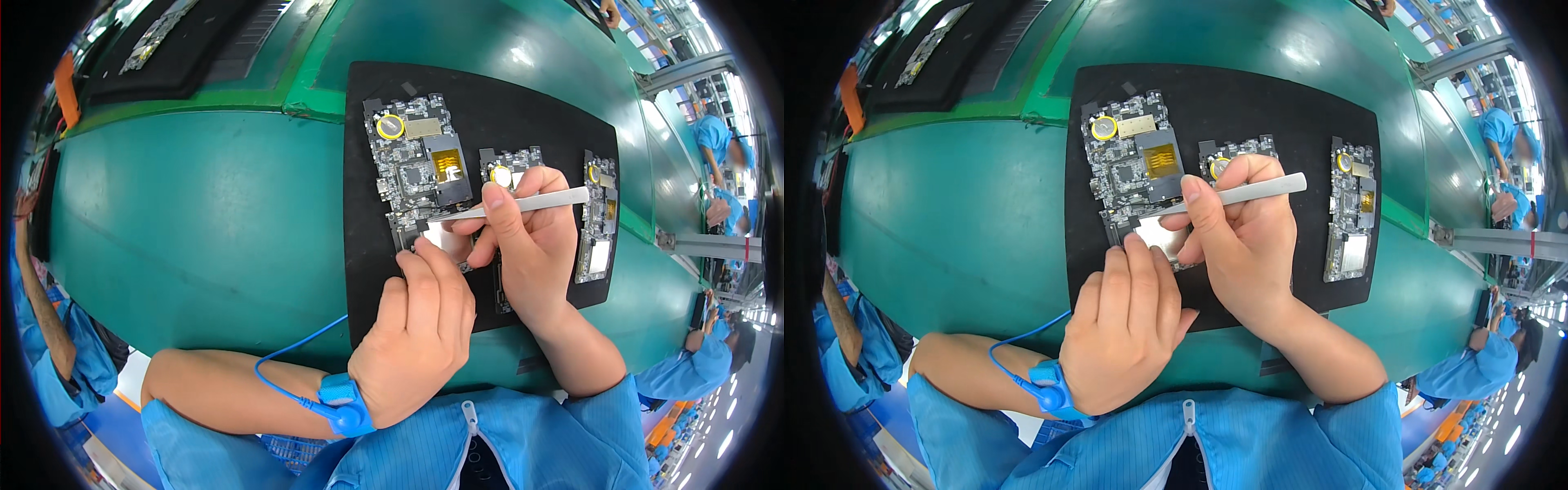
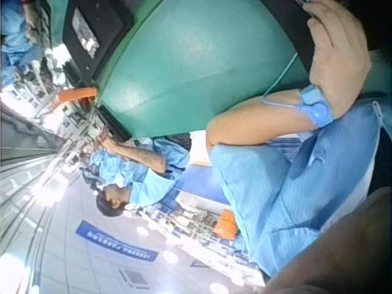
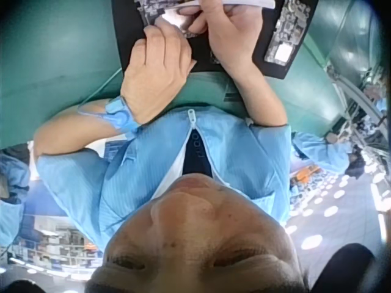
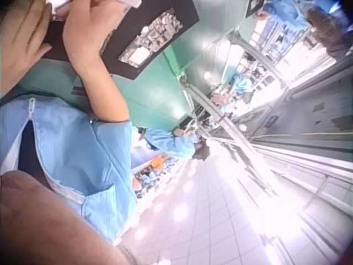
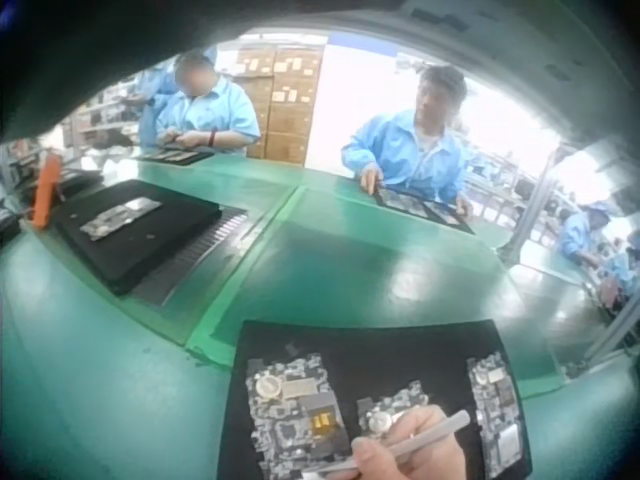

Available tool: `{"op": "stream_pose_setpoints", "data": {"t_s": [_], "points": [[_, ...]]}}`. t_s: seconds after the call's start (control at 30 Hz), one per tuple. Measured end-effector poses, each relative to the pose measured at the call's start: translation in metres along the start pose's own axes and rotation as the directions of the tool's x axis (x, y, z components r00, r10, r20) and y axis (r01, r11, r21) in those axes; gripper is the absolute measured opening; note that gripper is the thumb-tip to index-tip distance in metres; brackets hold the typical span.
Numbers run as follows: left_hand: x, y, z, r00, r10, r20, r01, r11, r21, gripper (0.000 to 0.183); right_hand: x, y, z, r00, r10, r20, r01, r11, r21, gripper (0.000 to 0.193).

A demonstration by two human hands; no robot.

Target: The person uses tweezers to pick up small rectangular metallic components from a strip on the table and places them onto circuit boards. The person repeats this process for multiple boards, handling the components with precision.

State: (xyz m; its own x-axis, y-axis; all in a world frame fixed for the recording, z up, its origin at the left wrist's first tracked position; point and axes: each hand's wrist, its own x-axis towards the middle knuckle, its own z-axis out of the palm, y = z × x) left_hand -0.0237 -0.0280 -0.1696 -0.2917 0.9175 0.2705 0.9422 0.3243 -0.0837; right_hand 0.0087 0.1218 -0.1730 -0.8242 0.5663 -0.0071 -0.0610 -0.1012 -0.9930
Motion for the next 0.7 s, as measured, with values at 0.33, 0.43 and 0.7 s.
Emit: {"op": "stream_pose_setpoints", "data": {"t_s": [0.33, 0.43, 0.7], "points": [[0.011, -0.017, 0.005, 0.999, -0.04, 0.021, 0.043, 0.982, -0.186, 0.05, -0.007, 0.006, 0.002, 0.988, -0.155, 0.016, 0.155, 0.963, -0.222, 0.021], [0.011, -0.02, -0.004, 0.997, -0.028, 0.078, 0.043, 0.978, -0.205, 0.049, -0.009, 0.012, -0.001, 0.952, -0.297, 0.081, 0.307, 0.91, -0.278, 0.022], [-0.005, -0.006, -0.006, 0.989, 0.11, 0.097, -0.113, 0.993, 0.024, 0.041, -0.009, 0.019, -0.005, 0.909, -0.375, 0.181, 0.408, 0.889, -0.207, 0.024]]}}
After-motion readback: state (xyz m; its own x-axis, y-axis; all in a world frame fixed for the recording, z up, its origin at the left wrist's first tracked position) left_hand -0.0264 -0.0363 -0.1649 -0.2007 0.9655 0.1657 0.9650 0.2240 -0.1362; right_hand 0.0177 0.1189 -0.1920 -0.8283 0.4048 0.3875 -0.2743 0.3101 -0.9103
